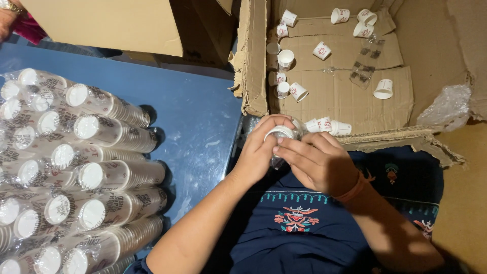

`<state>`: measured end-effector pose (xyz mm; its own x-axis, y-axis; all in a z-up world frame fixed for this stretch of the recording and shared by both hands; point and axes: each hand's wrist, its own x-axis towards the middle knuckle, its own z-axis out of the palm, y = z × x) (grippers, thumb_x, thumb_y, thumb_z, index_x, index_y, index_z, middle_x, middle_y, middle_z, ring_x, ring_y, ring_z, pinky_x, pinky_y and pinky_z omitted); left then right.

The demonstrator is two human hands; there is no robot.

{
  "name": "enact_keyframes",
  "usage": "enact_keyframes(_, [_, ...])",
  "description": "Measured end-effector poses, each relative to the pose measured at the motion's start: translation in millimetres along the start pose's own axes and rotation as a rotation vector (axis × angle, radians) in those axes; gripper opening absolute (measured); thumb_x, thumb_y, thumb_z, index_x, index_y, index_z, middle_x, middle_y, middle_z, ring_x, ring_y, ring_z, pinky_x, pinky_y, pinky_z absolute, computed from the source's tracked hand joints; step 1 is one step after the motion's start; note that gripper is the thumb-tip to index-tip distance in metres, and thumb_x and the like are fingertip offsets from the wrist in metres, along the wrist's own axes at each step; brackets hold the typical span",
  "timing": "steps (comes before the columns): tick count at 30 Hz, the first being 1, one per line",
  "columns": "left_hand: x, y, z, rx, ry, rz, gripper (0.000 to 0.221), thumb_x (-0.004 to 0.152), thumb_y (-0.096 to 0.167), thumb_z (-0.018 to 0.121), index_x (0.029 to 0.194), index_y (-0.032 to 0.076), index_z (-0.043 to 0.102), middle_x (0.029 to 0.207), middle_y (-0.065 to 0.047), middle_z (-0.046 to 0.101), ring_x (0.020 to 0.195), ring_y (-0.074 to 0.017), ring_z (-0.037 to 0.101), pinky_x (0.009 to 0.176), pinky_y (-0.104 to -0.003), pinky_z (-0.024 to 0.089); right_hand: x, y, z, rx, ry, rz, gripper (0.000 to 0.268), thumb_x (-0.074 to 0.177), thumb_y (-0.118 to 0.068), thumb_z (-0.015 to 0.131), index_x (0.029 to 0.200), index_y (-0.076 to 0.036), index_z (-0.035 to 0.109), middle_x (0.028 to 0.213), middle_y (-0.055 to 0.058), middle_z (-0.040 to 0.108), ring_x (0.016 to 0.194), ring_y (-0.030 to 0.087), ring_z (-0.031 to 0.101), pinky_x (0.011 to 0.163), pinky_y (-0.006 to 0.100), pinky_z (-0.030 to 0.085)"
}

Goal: Counting and stacking paper cups into plastic sleeves or containers for packaging.

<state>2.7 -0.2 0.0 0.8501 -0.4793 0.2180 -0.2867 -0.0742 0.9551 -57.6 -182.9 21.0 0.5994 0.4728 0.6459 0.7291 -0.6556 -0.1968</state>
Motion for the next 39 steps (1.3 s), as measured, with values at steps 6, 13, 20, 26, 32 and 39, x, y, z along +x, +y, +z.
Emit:
enact_keyframes(6, [-3, 2, 0, -0.010, -0.048, 0.084, 0.038, 0.087, 0.003, 0.039, 0.116, 0.002, 0.063, 0.131, -0.016, 0.059, 0.128, -0.0293, 0.058, 0.115, -0.037, 0.043, -3, -7, 7, -0.187, -0.034, 0.027, 0.029, 0.076, -0.010, 0.079, 0.105, -0.007, 0.074, 0.109, 0.003, 0.070, 0.087, 0.025, 0.063, 0.075, 0.037, 0.052])
enact_keyframes(13, [-5, 4, 6, 0.164, -0.094, 0.101, 0.026, 0.100, 0.016, 0.052, 0.121, 0.003, 0.062, 0.136, -0.018, 0.054, 0.136, -0.0330, 0.052, 0.117, -0.040, 0.040, 11, -44, 10, -0.192, -0.004, 0.252, 0.023, 0.076, -0.007, 0.074, 0.097, 0.002, 0.070, 0.096, 0.012, 0.064, 0.094, 0.033, 0.063, 0.086, 0.044, 0.054])
enact_keyframes(20, [-7, -9, 8, 0.161, -0.027, 0.102, 0.031, 0.110, 0.029, 0.048, 0.124, 0.004, 0.060, 0.140, -0.018, 0.053, 0.141, -0.0355, 0.050, 0.121, -0.041, 0.038, 7, -47, 23, -0.268, -0.014, 0.374, 0.017, 0.078, -0.002, 0.067, 0.094, 0.002, 0.067, 0.101, 0.015, 0.065, 0.097, 0.033, 0.064, 0.086, 0.045, 0.053])
enact_keyframes(26, [-7, 0, 8, 0.121, 0.041, 0.092, 0.051, 0.113, 0.036, 0.043, 0.151, 0.002, 0.040, 0.153, -0.022, 0.040, 0.150, -0.0349, 0.040, 0.126, -0.043, 0.031, -21, -1, 22, 0.037, 0.380, 0.705, 0.017, 0.093, -0.001, 0.066, 0.108, 0.005, 0.070, 0.114, 0.018, 0.065, 0.089, 0.029, 0.067, 0.074, 0.035, 0.056])
enact_keyframes(32, [3, -23, 12, -0.277, 0.096, -0.199, 0.086, 0.099, 0.037, 0.059, 0.158, 0.004, 0.006, 0.157, -0.015, 0.025, 0.142, -0.0280, 0.037, 0.113, -0.040, 0.041, -30, 4, 35, 0.845, 0.915, 0.624, 0.033, 0.110, -0.006, 0.056, 0.141, 0.004, 0.055, 0.135, 0.018, 0.064, 0.124, 0.026, 0.066, 0.112, 0.036, 0.058])
enact_keyframes(39, [-4, 10, 2, -0.533, 0.059, -0.486, 0.060, 0.103, 0.018, 0.068, 0.158, -0.002, 0.054, 0.108, -0.026, 0.058, 0.086, -0.0402, 0.040, 0.073, -0.054, 0.032, -68, 1, 99, 2.094, 0.408, 0.814, 0.039, 0.119, -0.019, 0.046, 0.152, 0.001, 0.050, 0.127, 0.019, 0.066, 0.111, 0.030, 0.066, 0.101, 0.045, 0.051])
